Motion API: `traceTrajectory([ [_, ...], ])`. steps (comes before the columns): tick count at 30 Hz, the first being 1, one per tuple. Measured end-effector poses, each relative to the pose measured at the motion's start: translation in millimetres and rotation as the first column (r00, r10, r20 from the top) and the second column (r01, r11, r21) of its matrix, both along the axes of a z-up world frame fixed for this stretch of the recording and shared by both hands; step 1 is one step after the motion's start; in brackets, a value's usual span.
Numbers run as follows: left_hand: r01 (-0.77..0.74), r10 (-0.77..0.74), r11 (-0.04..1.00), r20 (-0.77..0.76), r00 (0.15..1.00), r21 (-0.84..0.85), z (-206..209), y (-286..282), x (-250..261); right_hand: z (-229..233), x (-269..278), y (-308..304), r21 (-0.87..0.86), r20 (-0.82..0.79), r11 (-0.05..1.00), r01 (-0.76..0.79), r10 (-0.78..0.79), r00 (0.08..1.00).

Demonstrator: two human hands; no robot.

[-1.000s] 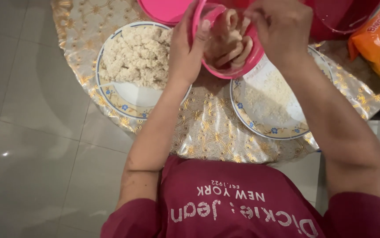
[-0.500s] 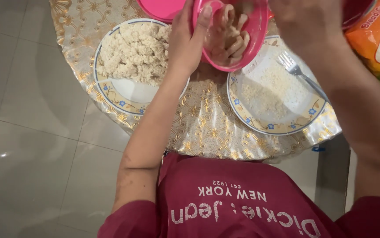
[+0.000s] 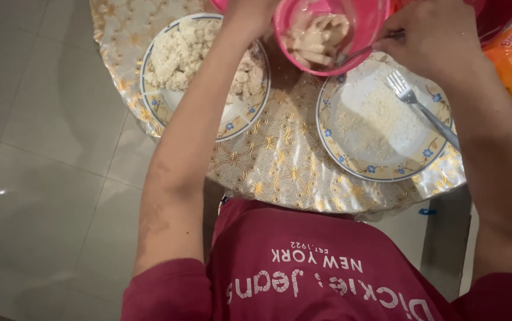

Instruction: Bread pieces of food by dipping them in batter and then dredging them in breadcrumbs.

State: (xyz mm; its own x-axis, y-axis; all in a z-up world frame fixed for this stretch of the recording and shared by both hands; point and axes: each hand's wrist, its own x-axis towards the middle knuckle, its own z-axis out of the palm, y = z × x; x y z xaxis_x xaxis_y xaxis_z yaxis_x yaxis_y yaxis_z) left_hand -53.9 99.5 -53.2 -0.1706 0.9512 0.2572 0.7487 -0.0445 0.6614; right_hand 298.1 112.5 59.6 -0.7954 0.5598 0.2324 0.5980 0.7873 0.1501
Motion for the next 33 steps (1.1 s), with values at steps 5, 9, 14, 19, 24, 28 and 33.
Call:
traceTrajectory([
  [5,-0.020,0.109,0.951,-0.273,0.956,0.309,51,-145,28,27,-22,-20,0.053,0.005,0.999,0.003,-0.004,1.000],
  [9,-0.086,0.156,0.970,-0.313,0.937,0.226,36,-197,58,16,-24,-15,0.102,-0.021,0.991,-0.083,0.086,0.996],
  [14,-0.093,0.186,0.967,-0.403,0.896,0.238,5,-201,64,2,-26,-11,0.139,0.087,0.990,-0.022,0.010,0.996],
  [19,-0.108,0.235,0.958,-0.515,0.824,0.264,4,-198,48,42,-86,-67,0.363,0.094,0.922,-0.135,0.108,0.990],
  [24,-0.157,0.385,0.919,-0.731,0.564,0.363,-3,-179,15,-13,-94,-61,0.366,0.010,0.908,-0.206,0.217,0.976],
  [28,-0.097,0.223,0.968,-0.611,0.760,0.232,23,-180,-6,-27,-101,-62,0.191,-0.070,0.966,-0.175,0.191,0.979],
  [33,-0.085,0.209,0.951,-0.417,0.885,0.298,3,-151,-20,-32,-115,-92,0.095,-0.222,0.966,-0.240,0.256,0.941],
])
